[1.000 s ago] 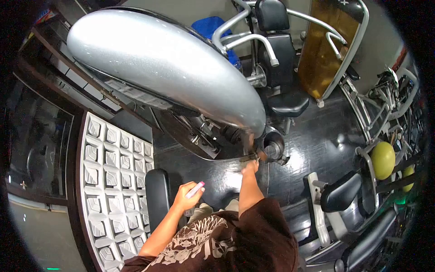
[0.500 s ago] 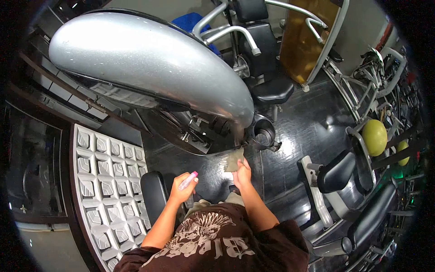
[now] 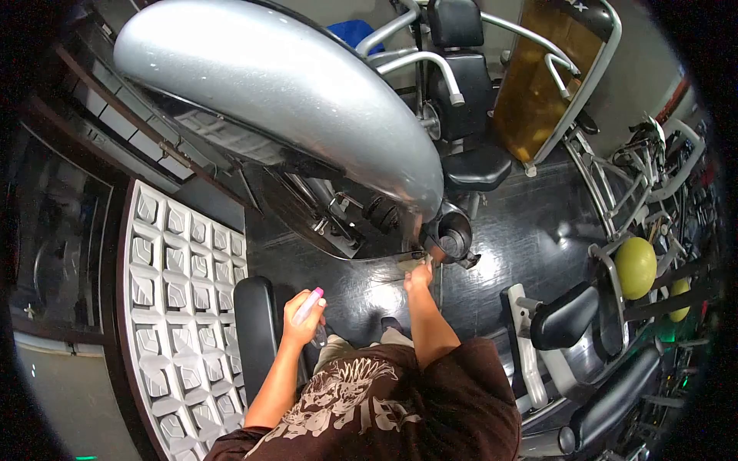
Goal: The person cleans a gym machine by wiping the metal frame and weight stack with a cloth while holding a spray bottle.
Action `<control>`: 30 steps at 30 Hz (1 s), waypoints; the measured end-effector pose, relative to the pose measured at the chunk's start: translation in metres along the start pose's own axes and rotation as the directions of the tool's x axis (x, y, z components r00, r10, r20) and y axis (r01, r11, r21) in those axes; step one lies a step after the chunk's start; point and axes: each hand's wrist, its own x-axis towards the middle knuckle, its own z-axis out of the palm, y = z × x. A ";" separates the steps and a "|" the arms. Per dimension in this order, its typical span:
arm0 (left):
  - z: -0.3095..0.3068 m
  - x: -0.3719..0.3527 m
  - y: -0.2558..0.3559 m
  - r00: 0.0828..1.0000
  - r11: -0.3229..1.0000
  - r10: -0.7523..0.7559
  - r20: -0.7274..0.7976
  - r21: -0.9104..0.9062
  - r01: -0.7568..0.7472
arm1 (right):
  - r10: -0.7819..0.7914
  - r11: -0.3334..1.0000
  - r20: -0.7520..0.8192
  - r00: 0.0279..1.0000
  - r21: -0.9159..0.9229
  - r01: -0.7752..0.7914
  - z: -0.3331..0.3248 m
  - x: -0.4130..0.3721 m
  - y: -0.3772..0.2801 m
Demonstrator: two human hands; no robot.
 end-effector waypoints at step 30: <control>0.031 0.019 -0.001 0.999 0.994 0.029 -0.037 -0.105 -0.032 | -0.737 0.011 0.546 0.400 -0.581 0.814 -0.011 -0.070 -0.045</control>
